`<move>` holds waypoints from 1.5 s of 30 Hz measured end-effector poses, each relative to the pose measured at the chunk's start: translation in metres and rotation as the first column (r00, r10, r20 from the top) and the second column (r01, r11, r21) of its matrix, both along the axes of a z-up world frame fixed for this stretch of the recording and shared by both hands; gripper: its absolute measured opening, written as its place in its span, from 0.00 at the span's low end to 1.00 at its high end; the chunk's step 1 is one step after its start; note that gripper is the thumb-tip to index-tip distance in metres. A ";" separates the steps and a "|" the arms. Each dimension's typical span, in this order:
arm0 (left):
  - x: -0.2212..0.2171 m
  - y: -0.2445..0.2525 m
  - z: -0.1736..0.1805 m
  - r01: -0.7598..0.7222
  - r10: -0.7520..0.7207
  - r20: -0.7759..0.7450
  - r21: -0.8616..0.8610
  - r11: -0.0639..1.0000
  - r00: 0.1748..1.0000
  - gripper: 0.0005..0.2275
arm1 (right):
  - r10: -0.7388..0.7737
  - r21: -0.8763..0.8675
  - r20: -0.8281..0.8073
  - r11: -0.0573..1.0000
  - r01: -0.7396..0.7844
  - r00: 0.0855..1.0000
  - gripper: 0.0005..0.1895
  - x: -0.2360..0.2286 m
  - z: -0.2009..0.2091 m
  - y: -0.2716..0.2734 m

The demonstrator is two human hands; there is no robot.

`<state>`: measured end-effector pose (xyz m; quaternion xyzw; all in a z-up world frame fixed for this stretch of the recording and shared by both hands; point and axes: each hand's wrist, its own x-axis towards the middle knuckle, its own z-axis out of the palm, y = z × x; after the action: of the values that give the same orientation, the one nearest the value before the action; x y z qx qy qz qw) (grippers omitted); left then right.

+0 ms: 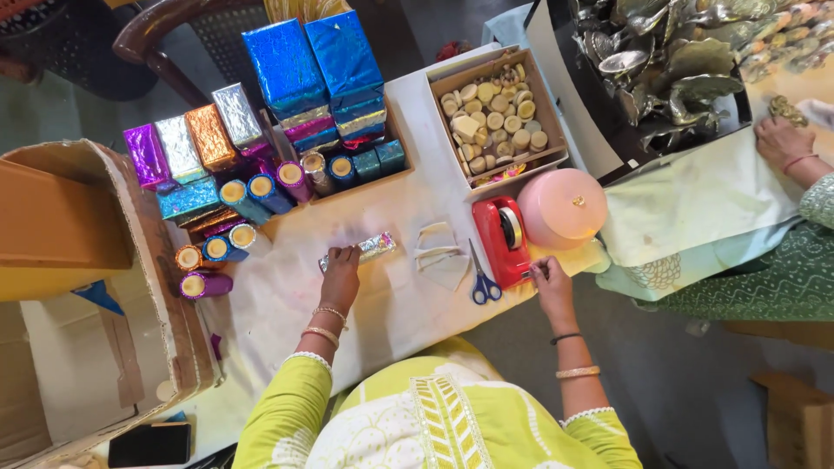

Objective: The recorder is wrapping small cylindrical objects, possibly food items or chocolates, in decorative foil and placing them in boxes.

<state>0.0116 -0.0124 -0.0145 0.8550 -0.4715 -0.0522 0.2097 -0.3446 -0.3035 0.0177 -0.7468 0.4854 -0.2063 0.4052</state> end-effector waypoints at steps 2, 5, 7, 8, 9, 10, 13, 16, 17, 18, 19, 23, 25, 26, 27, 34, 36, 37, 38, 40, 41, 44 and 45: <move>-0.002 0.002 -0.004 -0.005 0.005 -0.011 -0.009 1.000 1.000 0.20 | -0.020 0.086 0.043 0.996 0.016 0.999 0.06 -0.007 -0.018 -0.002; 0.000 0.000 -0.002 -0.004 0.004 -0.012 -0.005 1.000 1.000 0.20 | -0.077 0.213 0.132 0.976 0.047 0.988 0.09 -0.010 -0.031 -0.002; -0.003 0.003 -0.002 0.008 -0.008 -0.008 0.010 1.000 1.000 0.20 | -0.118 0.256 0.170 0.964 0.072 0.978 0.15 -0.016 -0.037 0.006; -0.003 0.003 -0.002 0.017 -0.018 0.010 0.040 0.999 1.000 0.20 | -0.144 0.259 0.225 0.962 0.083 0.964 0.16 -0.017 -0.039 0.009; -0.003 0.003 -0.001 0.026 -0.028 0.028 0.070 0.997 0.999 0.20 | -0.169 0.263 0.278 0.960 0.095 0.945 0.17 -0.018 -0.040 0.011; -0.002 0.002 -0.003 0.029 -0.031 0.031 0.065 0.998 0.999 0.20 | -0.170 0.258 0.283 0.961 0.096 0.944 0.17 -0.023 -0.057 0.008; -0.003 0.002 -0.006 0.034 -0.035 0.024 0.027 0.999 0.999 0.21 | -0.198 0.288 0.387 0.954 0.086 0.901 0.11 -0.037 -0.095 0.002; -0.003 0.005 -0.005 0.071 -0.079 0.094 0.085 0.994 0.992 0.24 | -0.284 0.412 0.449 0.907 0.086 0.847 0.09 -0.037 -0.110 0.003; -0.003 0.006 -0.009 0.078 -0.084 0.088 0.075 0.994 0.993 0.23 | -0.312 0.436 0.478 0.896 0.087 0.821 0.08 -0.036 -0.112 0.005; -0.002 0.005 -0.013 0.083 -0.088 0.082 0.062 0.995 0.993 0.22 | -0.337 0.456 0.506 0.886 0.085 0.794 0.07 -0.034 -0.114 0.004; -0.002 0.005 -0.013 0.073 -0.078 0.086 0.058 0.996 0.993 0.22 | -0.327 0.453 0.510 0.889 0.075 0.796 0.07 -0.033 -0.117 0.005; -0.003 0.005 -0.008 0.082 -0.096 0.148 0.098 0.992 0.984 0.22 | -0.317 0.394 0.569 0.915 0.086 0.759 0.06 -0.037 -0.131 0.022; -0.004 0.005 -0.004 0.083 -0.103 0.181 0.116 0.990 0.978 0.21 | -0.302 0.373 0.559 0.923 0.092 0.772 0.06 -0.039 -0.137 0.039; -0.005 0.004 -0.003 0.086 -0.111 0.188 0.134 0.987 0.976 0.21 | -0.299 0.369 0.526 0.924 0.103 0.796 0.06 -0.038 -0.139 0.047; -0.005 0.003 -0.001 0.090 -0.119 0.196 0.151 0.984 0.973 0.21 | -0.295 0.364 0.492 0.924 0.114 0.819 0.06 -0.037 -0.141 0.055; -0.003 0.001 -0.009 0.091 -0.113 0.141 0.152 0.984 0.983 0.20 | 0.025 0.338 0.346 0.929 -0.149 0.938 0.06 0.062 -0.065 0.092; -0.008 0.006 -0.012 0.073 -0.072 0.112 -0.005 0.997 0.991 0.21 | 0.316 0.209 0.253 0.905 -0.371 0.914 0.05 0.098 -0.053 0.089; -0.013 0.008 -0.008 0.057 -0.057 0.100 0.006 0.998 0.993 0.21 | 0.327 0.224 0.246 0.897 -0.382 0.912 0.05 0.118 -0.045 0.090; -0.012 0.009 -0.002 0.054 -0.052 0.060 -0.026 0.998 0.997 0.21 | 0.400 0.205 0.149 0.882 -0.424 0.905 0.06 0.143 -0.038 0.089; -0.013 0.008 0.004 0.032 -0.031 0.023 -0.050 0.998 0.999 0.21 | 0.481 0.195 0.054 0.854 -0.482 0.875 0.06 0.187 -0.022 0.087; -0.013 0.007 0.004 0.036 -0.034 0.052 -0.039 0.999 0.998 0.21 | 0.615 0.065 0.119 0.779 -0.624 0.780 0.07 0.207 -0.014 0.086; -0.012 0.007 0.007 0.032 -0.031 0.043 -0.020 0.999 0.999 0.22 | 0.782 -0.071 0.098 0.622 -0.780 0.615 0.06 0.254 0.010 0.086; -0.012 0.006 0.009 0.029 -0.029 0.005 -0.021 0.999 1.000 0.21 | 0.820 -0.070 0.024 0.572 -0.817 0.572 0.06 0.268 0.018 0.086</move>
<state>-0.0008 -0.0059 -0.0056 0.8458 -0.4850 -0.0484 0.2169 -0.0768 -0.2177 0.0360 -0.8907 0.0690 -0.0282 0.4484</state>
